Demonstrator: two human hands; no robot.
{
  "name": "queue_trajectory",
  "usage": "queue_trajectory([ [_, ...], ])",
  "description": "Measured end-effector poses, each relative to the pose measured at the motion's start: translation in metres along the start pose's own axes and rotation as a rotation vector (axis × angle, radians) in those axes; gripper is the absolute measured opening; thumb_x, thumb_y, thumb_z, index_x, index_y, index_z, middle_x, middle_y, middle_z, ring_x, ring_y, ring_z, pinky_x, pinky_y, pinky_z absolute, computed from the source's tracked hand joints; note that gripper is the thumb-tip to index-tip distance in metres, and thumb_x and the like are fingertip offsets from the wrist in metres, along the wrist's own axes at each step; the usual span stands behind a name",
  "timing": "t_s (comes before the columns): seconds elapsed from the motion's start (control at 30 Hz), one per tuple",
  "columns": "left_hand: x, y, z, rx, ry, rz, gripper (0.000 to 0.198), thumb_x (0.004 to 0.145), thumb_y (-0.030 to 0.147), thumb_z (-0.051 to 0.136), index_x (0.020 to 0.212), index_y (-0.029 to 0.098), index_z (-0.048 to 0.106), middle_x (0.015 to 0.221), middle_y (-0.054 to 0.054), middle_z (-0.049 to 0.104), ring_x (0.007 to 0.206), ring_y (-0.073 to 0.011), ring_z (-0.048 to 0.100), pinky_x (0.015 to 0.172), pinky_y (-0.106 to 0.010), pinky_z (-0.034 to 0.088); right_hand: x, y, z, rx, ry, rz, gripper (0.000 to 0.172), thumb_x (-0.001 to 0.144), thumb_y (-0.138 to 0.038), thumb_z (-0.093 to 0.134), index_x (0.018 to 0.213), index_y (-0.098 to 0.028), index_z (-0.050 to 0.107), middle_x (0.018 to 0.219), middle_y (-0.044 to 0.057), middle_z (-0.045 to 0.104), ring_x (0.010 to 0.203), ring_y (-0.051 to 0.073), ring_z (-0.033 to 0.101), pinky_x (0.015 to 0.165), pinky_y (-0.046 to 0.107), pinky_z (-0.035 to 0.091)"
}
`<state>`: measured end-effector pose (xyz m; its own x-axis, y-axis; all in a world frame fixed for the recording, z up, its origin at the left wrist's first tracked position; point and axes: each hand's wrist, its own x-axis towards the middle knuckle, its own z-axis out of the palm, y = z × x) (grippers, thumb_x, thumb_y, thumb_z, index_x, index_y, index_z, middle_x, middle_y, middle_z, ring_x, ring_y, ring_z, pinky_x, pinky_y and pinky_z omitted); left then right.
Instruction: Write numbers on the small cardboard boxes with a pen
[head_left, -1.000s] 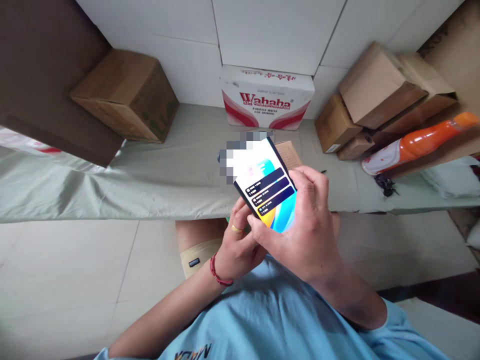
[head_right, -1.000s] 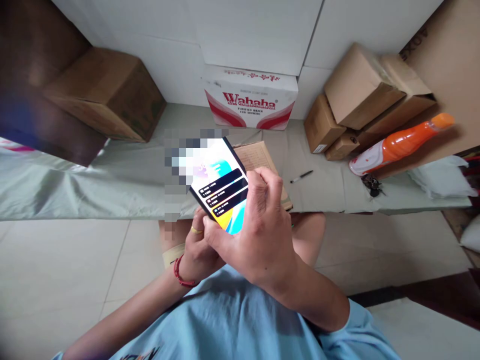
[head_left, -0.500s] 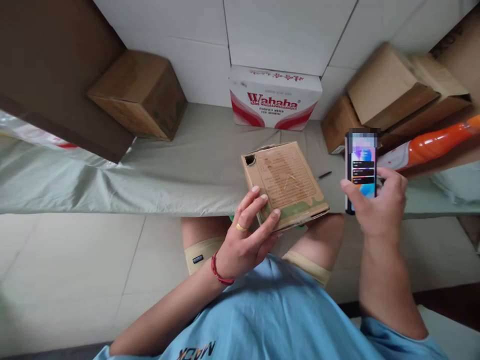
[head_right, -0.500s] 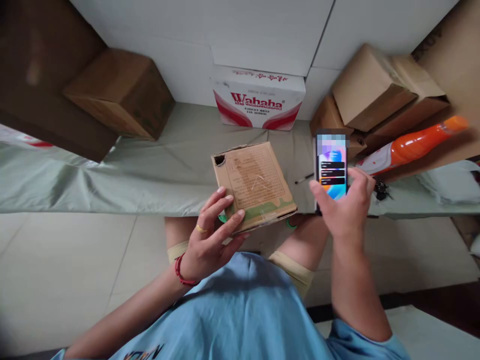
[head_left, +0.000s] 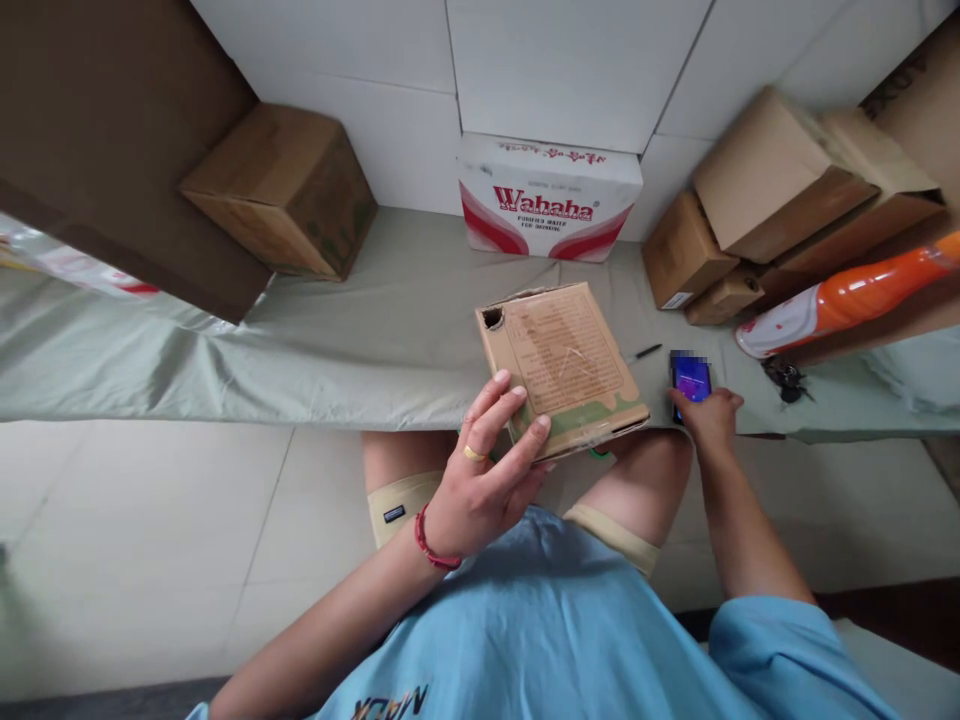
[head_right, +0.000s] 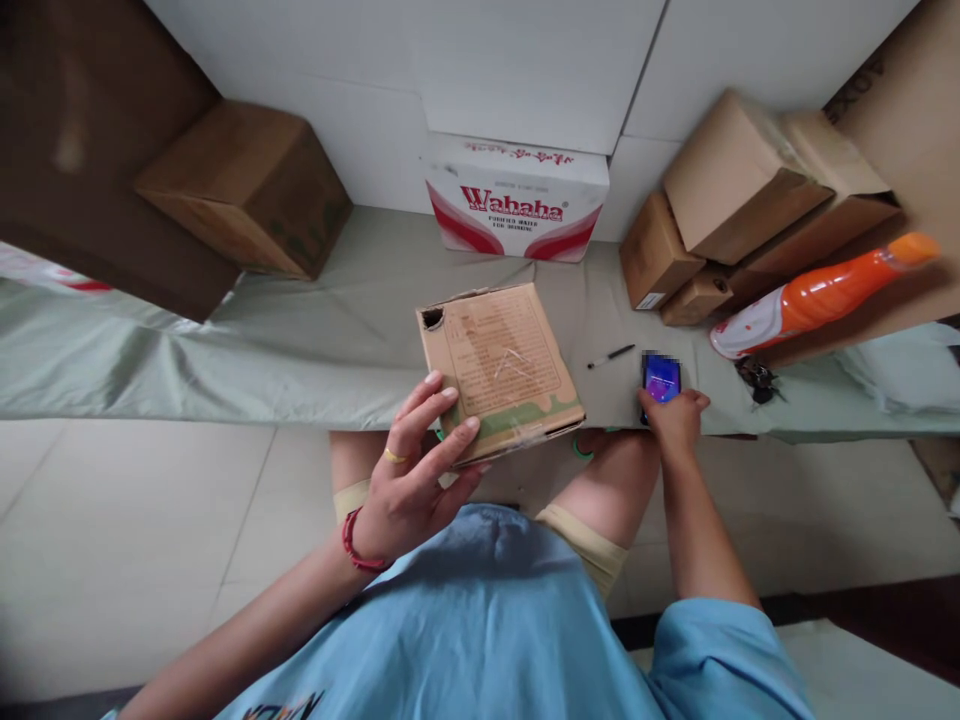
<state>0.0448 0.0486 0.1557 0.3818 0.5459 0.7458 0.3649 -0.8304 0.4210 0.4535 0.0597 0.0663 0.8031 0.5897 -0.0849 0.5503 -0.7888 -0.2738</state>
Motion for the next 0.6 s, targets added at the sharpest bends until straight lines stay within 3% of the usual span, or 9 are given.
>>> queue_trajectory([
  [0.2,0.002,0.000,0.002,-0.007,0.008,0.006,0.059,0.098,0.014,0.076,0.154,0.018,0.058,0.156,-0.021,0.054,0.163,-0.0429,0.041,0.125,-0.067,0.050,-0.011,-0.036,0.011,-0.010,-0.079,-0.056,0.091,0.084,-0.058,0.081,0.148,0.000,0.052,0.153,0.034,0.045,0.124,0.043,0.070,0.111,0.050,0.054],
  [0.33,0.001,0.000,-0.001,0.014,-0.011,0.008,0.058,0.099,0.017,0.075,0.154,0.019,0.057,0.156,-0.021,0.054,0.162,-0.0427,0.042,0.124,-0.068,0.051,-0.002,-0.048,0.015,0.007,-0.069,-0.058,0.092,0.084,-0.055,0.083,0.151,-0.001,0.050,0.154,0.034,0.044,0.124,0.041,0.070,0.110,0.050,0.054],
  [0.5,-0.002,-0.001,-0.002,0.031,-0.024,0.004,0.056,0.102,0.021,0.074,0.155,0.022,0.056,0.156,-0.020,0.055,0.162,-0.0430,0.042,0.123,-0.069,0.053,0.039,-0.028,0.007,-0.029,-0.056,0.004,0.093,0.078,-0.050,0.087,0.152,-0.007,0.051,0.160,0.030,0.043,0.133,0.040,0.066,0.114,0.047,0.053],
  [0.6,-0.003,-0.002,-0.001,0.028,-0.023,0.001,0.056,0.102,0.021,0.074,0.155,0.022,0.057,0.156,-0.020,0.055,0.162,-0.0432,0.042,0.123,-0.068,0.053,0.069,-0.009,-0.002,-0.059,-0.041,0.090,0.095,0.072,-0.047,0.091,0.150,-0.007,0.054,0.158,0.034,0.046,0.141,0.047,0.059,0.116,0.053,0.051],
])
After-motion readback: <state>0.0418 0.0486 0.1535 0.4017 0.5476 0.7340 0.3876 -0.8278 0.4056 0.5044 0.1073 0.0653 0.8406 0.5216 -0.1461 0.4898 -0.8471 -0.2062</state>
